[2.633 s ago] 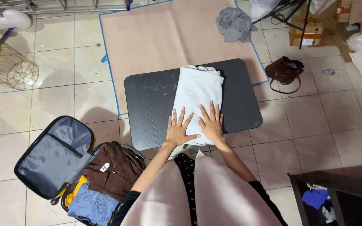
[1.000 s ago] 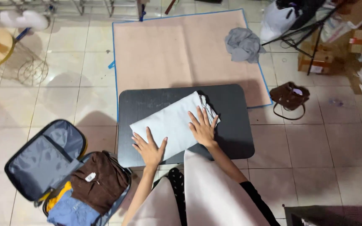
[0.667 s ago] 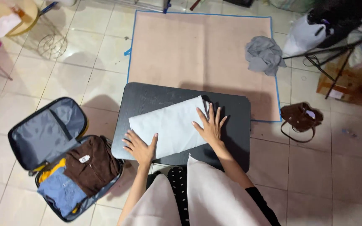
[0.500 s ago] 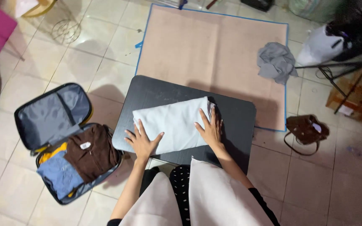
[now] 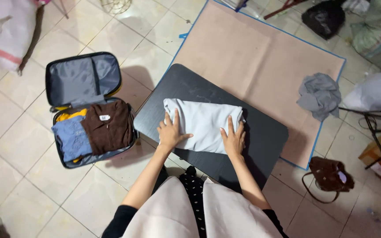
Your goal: Folding a white garment on a small table and packing it into a suitcase.
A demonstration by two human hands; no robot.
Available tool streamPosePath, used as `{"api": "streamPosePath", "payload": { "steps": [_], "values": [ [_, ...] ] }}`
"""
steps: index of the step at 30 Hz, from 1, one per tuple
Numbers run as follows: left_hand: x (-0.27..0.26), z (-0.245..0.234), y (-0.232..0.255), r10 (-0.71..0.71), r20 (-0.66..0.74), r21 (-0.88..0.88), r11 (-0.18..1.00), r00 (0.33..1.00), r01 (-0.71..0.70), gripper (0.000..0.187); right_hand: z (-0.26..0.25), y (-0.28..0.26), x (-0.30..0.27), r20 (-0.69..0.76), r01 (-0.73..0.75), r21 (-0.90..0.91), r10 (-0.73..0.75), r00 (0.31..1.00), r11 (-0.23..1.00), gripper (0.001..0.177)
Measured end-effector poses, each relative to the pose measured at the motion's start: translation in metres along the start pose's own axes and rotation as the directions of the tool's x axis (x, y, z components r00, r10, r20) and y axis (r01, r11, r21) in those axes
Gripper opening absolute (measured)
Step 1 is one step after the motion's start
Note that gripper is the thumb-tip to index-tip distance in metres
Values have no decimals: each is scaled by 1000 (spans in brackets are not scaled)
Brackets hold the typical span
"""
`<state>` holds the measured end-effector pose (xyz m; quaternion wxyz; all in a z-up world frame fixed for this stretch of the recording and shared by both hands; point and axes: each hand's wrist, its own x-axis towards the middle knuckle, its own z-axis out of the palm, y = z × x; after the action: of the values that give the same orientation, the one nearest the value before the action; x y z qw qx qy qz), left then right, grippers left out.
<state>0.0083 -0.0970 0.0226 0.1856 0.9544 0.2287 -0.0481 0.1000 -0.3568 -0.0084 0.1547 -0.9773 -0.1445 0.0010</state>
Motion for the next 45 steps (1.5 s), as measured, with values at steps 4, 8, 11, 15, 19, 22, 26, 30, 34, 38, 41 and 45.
{"api": "streamPosePath", "payload": {
  "steps": [4, 8, 11, 15, 19, 22, 26, 30, 34, 38, 41, 45],
  "values": [
    [3, 5, 7, -15, -57, 10, 1000, 998, 16, 140, 6, 7, 3, -27, 40, 5, -40, 999, 999, 69],
    [1, 7, 3, 33, -108, -26, 999, 994, -36, 133, 2, 3, -3, -134, 84, 73, -74, 988, 994, 65],
    [-3, 6, -6, 81, -143, -114, 989, 986, -97, 127, -11, -5, -7, -123, 75, 85, -64, 990, 994, 60],
    [-9, -12, -30, 152, -216, -261, 943, 964, -207, 119, -19, -26, -12, -111, 72, 79, -63, 992, 994, 52],
    [-14, -28, -62, 160, -232, -300, 927, 960, -227, 114, -23, -64, -17, -106, 117, 126, -104, 989, 985, 46],
    [-25, -45, -90, 134, -248, -311, 927, 959, -210, 112, -23, -98, -18, -121, 187, 133, -171, 978, 973, 46],
    [-44, -63, -138, 79, -296, -325, 929, 952, -178, 110, -16, -149, -22, -97, 250, 155, -237, 967, 956, 45],
    [-71, -76, -191, -13, -336, -357, 927, 942, -114, 108, -1, -202, -34, -117, 352, 170, -336, 935, 920, 44],
    [-95, -88, -242, -102, -336, -405, 913, 936, -46, 109, 13, -253, -44, -70, 384, 197, -377, 923, 902, 43],
    [-115, -87, -288, -172, -345, -458, 889, 923, -5, 111, 29, -296, -57, -39, 443, 186, -444, 895, 877, 42],
    [-134, -87, -323, -216, -350, -476, 879, 911, 26, 111, 41, -328, -72, -22, 481, 196, -486, 874, 855, 42],
    [-156, -87, -353, -270, -335, -498, 864, 902, 74, 109, 56, -358, -87, -8, 524, 234, -538, 843, 819, 41]
  ]
}}
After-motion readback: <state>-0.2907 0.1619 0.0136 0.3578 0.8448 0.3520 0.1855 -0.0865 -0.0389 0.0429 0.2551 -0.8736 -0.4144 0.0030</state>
